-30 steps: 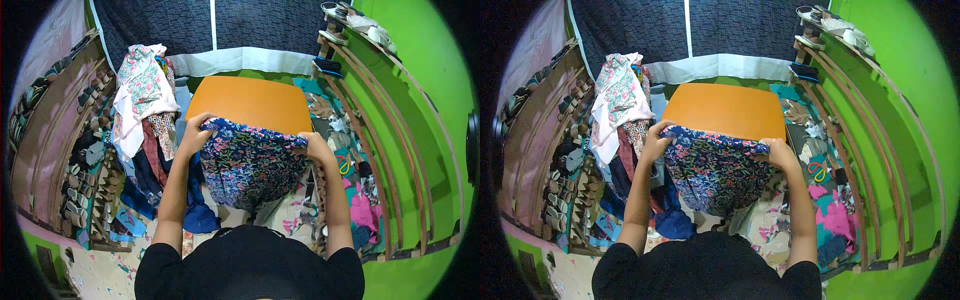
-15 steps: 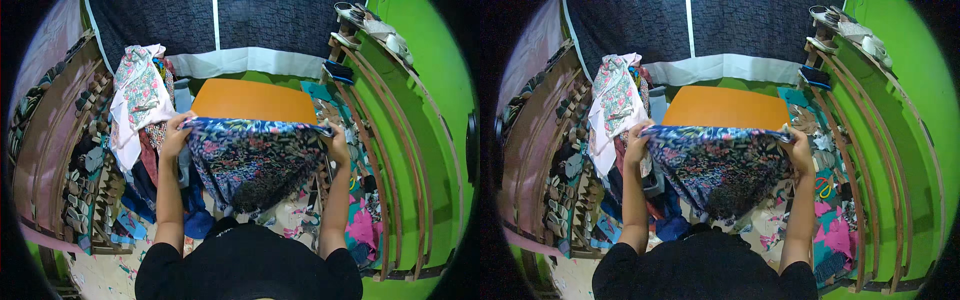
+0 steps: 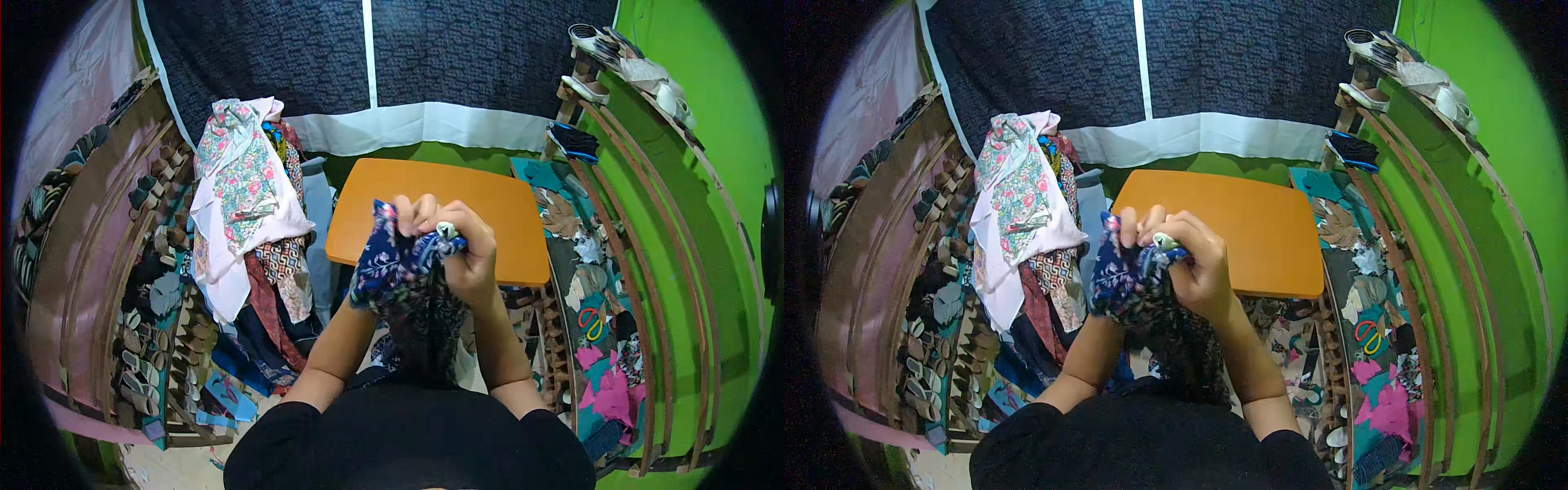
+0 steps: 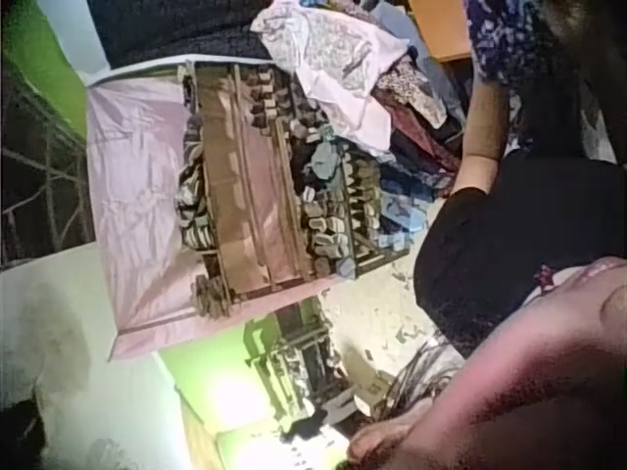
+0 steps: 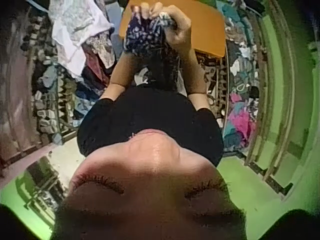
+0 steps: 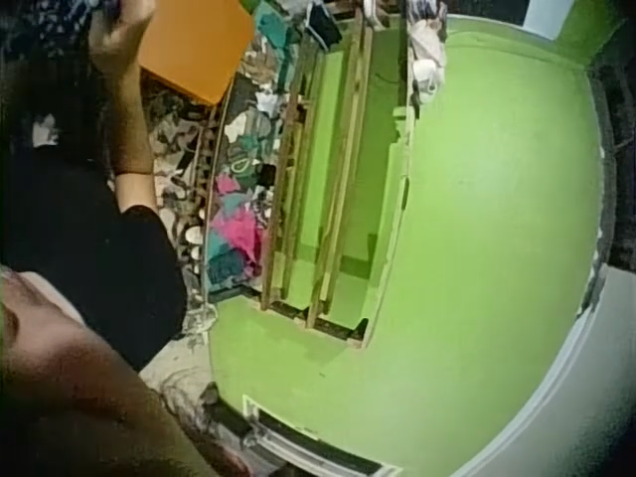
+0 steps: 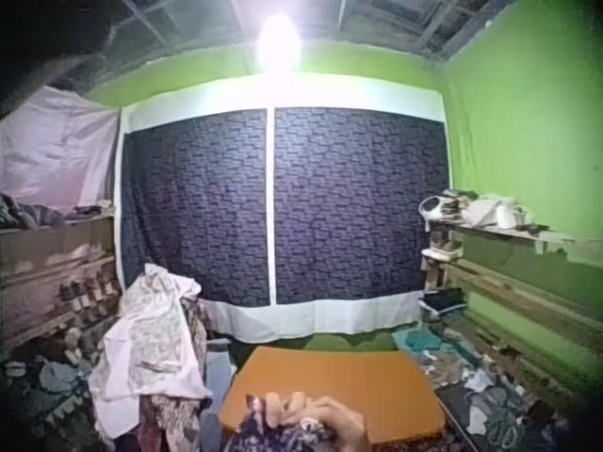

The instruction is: The recorder folds several pieces of fabric and clothing items on a table and places them on a shelf.

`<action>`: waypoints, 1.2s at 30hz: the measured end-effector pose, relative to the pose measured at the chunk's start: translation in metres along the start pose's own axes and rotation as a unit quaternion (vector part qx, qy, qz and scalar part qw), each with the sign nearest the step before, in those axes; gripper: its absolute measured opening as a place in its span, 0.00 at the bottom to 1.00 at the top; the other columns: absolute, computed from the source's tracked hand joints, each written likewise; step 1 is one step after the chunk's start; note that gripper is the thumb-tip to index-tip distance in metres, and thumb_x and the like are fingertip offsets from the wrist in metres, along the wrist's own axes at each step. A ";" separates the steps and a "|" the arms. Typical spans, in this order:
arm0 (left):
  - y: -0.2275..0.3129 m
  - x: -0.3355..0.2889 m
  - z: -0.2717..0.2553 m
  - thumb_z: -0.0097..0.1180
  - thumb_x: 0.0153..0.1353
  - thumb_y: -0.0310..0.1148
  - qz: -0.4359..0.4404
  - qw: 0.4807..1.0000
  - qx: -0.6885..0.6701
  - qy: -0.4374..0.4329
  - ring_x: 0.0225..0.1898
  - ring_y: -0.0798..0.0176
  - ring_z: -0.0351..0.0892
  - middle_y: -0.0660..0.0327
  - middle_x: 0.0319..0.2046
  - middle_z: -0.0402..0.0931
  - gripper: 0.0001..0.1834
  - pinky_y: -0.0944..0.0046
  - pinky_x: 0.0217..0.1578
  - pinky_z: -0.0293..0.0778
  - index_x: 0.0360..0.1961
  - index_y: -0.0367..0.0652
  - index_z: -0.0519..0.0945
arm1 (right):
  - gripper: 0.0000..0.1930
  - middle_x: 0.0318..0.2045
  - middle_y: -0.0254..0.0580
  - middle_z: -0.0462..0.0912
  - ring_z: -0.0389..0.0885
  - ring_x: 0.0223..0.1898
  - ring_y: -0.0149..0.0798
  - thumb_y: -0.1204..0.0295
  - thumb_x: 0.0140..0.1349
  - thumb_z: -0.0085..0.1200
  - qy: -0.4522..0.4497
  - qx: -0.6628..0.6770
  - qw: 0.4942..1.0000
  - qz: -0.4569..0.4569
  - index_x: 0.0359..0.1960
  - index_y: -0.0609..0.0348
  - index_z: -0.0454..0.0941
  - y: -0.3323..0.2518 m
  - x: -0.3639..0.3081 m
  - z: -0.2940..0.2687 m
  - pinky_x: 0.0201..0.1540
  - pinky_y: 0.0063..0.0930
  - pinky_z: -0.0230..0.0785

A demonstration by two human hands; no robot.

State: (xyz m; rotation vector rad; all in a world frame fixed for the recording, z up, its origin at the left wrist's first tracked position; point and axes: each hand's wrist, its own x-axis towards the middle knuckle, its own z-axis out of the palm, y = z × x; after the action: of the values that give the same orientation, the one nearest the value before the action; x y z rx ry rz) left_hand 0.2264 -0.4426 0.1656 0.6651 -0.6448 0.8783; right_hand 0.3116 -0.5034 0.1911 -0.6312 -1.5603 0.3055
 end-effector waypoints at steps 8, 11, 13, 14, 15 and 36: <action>-0.016 0.019 -0.056 0.46 0.54 0.38 0.096 0.931 0.350 -0.047 0.47 0.60 0.58 0.53 0.46 0.59 0.11 0.64 0.48 0.55 0.38 0.50 0.72 | 0.09 0.31 0.51 0.68 0.70 0.32 0.48 0.75 0.50 0.45 0.208 -0.259 0.943 0.013 0.33 0.65 0.69 0.042 0.001 0.027 0.35 0.33 0.63; -0.006 0.028 -0.072 0.46 0.53 0.28 0.061 0.791 0.606 -0.057 0.46 0.60 0.62 0.53 0.49 0.59 0.15 0.65 0.46 0.59 0.44 0.48 0.70 | 0.11 0.34 0.57 0.67 0.69 0.35 0.55 0.72 0.54 0.42 0.170 -0.295 0.939 0.052 0.34 0.68 0.68 0.057 -0.003 0.021 0.35 0.39 0.62; -0.006 0.035 -0.075 0.45 0.53 0.39 0.043 0.665 0.746 0.014 0.48 0.57 0.56 0.56 0.45 0.60 0.20 0.60 0.49 0.54 0.48 0.52 0.70 | 0.09 0.28 0.56 0.71 0.71 0.30 0.55 0.72 0.54 0.42 0.160 -0.344 0.918 0.114 0.31 0.67 0.69 0.063 -0.003 0.015 0.32 0.40 0.63; -0.004 0.035 -0.086 0.45 0.53 0.40 0.012 0.647 0.760 0.050 0.46 0.57 0.59 0.56 0.44 0.61 0.19 0.60 0.48 0.56 0.47 0.50 0.70 | 0.09 0.28 0.56 0.71 0.71 0.30 0.55 0.72 0.54 0.42 0.157 -0.342 0.919 0.114 0.31 0.67 0.69 0.069 -0.003 0.011 0.32 0.40 0.63; -0.002 0.033 -0.097 0.46 0.54 0.41 -0.019 0.628 0.773 0.086 0.44 0.58 0.62 0.56 0.42 0.63 0.19 0.60 0.46 0.58 0.47 0.48 0.70 | 0.09 0.26 0.55 0.72 0.72 0.28 0.55 0.71 0.54 0.44 0.151 -0.357 0.913 0.126 0.30 0.66 0.70 0.077 -0.002 0.007 0.30 0.40 0.63; 0.000 0.016 -0.097 0.41 0.52 0.26 -0.121 0.679 0.713 0.130 0.29 0.66 0.66 0.57 0.23 0.65 0.06 0.67 0.32 0.62 0.32 0.36 0.63 | 0.14 0.21 0.57 0.73 0.72 0.25 0.59 0.63 0.57 0.43 0.084 -0.381 0.895 0.218 0.31 0.65 0.68 0.125 -0.012 -0.072 0.27 0.44 0.62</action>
State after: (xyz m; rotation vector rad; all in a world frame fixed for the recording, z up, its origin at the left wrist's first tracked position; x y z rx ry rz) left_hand 0.2560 -0.3626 0.1165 1.9267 0.5774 1.0968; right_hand 0.4076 -0.4222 0.1202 -1.5903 -1.3283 -0.0534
